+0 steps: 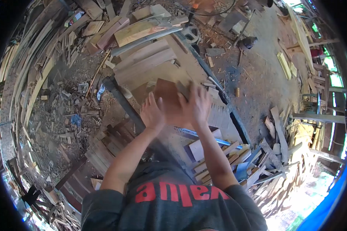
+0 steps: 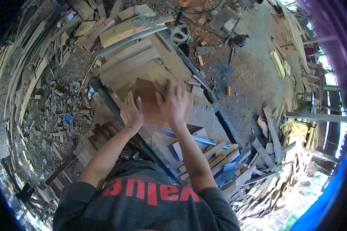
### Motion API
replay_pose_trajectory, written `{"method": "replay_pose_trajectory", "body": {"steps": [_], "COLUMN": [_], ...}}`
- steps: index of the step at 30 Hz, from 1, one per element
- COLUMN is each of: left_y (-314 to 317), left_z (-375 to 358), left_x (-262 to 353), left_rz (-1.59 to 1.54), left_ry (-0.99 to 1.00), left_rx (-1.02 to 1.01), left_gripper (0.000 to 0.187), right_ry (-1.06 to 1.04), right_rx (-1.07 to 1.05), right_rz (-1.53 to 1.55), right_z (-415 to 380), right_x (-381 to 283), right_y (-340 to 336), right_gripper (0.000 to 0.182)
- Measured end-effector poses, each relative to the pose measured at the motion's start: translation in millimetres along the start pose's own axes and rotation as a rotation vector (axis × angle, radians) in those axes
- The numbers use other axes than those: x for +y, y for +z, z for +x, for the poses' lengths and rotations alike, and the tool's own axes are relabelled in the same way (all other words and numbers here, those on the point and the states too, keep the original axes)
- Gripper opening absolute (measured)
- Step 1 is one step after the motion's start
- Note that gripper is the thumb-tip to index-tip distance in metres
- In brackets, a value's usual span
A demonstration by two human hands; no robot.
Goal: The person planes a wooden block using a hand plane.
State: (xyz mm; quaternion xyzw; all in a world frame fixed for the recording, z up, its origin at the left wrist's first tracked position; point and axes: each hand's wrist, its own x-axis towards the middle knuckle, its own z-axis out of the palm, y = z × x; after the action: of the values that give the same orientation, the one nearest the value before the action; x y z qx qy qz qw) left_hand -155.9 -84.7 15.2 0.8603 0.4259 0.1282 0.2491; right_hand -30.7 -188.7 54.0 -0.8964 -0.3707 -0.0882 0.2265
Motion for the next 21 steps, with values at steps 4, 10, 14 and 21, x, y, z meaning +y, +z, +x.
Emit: {"method": "replay_pose_trajectory", "body": {"steps": [4, 10, 14, 21], "left_y": [4.0, 1.0, 2.3, -1.7], "left_z": [1.0, 0.8, -1.7, -86.2], "left_x": [-3.0, -0.5, -6.8, -58.3], "left_rz": [-0.040, -0.007, -0.097, -0.420], "left_ry": [-0.014, 0.034, -0.025, -0.168], "left_rx": [-0.033, 0.062, 0.010, -0.001], "left_gripper": [0.050, 0.050, 0.050, 0.053], "right_ry": [-0.074, 0.134, 0.477, 0.808], "right_rx": [-0.061, -0.140, -0.254, -0.102], "right_rz": [-0.023, -0.117, -0.333, 0.093], "right_z": [57.2, 16.1, -71.3, -227.3], "right_x": [-58.4, 40.9, 164.0, 189.7], "right_y": [43.4, -29.6, -87.8, -118.7], "right_gripper": [0.060, 0.061, 0.059, 0.052]}}
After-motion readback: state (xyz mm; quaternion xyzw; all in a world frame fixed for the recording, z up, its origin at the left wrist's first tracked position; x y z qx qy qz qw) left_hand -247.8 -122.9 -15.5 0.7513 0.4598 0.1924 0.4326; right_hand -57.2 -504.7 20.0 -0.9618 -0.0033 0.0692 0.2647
